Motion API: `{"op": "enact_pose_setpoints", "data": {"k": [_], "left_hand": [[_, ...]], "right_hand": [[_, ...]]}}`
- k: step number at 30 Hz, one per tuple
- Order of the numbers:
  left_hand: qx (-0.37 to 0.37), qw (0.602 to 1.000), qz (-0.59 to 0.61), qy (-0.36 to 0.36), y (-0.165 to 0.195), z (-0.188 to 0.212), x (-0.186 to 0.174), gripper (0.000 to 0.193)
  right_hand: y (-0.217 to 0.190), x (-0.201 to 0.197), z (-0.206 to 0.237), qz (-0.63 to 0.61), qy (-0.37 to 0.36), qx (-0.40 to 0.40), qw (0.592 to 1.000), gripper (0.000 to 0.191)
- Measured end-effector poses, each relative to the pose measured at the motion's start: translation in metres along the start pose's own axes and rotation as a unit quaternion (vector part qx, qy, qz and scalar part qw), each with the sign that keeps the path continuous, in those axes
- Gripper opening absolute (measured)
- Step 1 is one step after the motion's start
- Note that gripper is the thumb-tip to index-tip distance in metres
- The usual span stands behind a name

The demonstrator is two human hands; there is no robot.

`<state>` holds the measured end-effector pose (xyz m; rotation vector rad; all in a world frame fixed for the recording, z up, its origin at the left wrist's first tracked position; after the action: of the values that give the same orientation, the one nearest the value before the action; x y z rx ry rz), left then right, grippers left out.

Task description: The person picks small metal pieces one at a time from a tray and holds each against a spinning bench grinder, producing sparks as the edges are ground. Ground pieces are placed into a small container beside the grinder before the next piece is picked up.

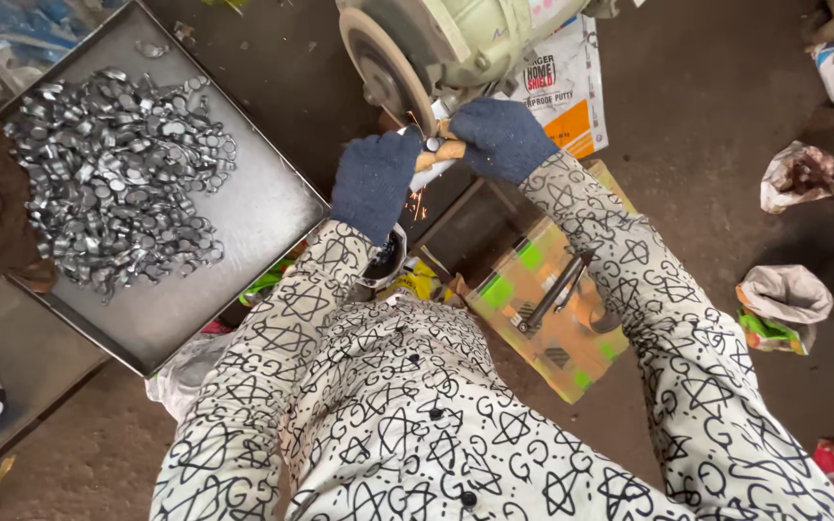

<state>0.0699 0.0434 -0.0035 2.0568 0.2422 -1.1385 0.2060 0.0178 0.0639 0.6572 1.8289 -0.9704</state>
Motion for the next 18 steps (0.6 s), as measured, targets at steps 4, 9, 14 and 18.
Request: {"op": "enact_pose_setpoints", "data": {"k": [4,9,14,18], "left_hand": [[0.022,0.999,0.027,0.029,0.011,0.001,-0.019,0.015],[0.064,0.984,0.103,-0.131,0.038,0.037,-0.035,0.031],[-0.182,0.969,0.118,-0.119,-0.058,0.093,-0.093,0.034],[-0.19,0.897,-0.394,0.061,-0.163,0.113,-0.176,0.052]], "right_hand": [[-0.007,0.014,0.013,0.022,0.044,0.103,0.993,0.028],[-0.058,0.105,0.102,-0.647,0.378,0.427,0.506,0.038],[-0.133,0.212,0.128,-0.768,0.341,0.514,0.174,0.039],[-0.133,0.225,0.116,-0.613,0.191,0.571,0.511,0.031]]}}
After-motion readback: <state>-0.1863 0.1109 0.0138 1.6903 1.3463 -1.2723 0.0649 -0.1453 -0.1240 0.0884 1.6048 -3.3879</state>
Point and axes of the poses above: each hand's wrist, its own z-axis away from the middle knuckle, its own x-axis out of the palm, y = z × x, the point moved 8 cm from there along -z, towards the middle knuckle, and after that the axes turned 2 degrees about -x, right-handed, at the moved point
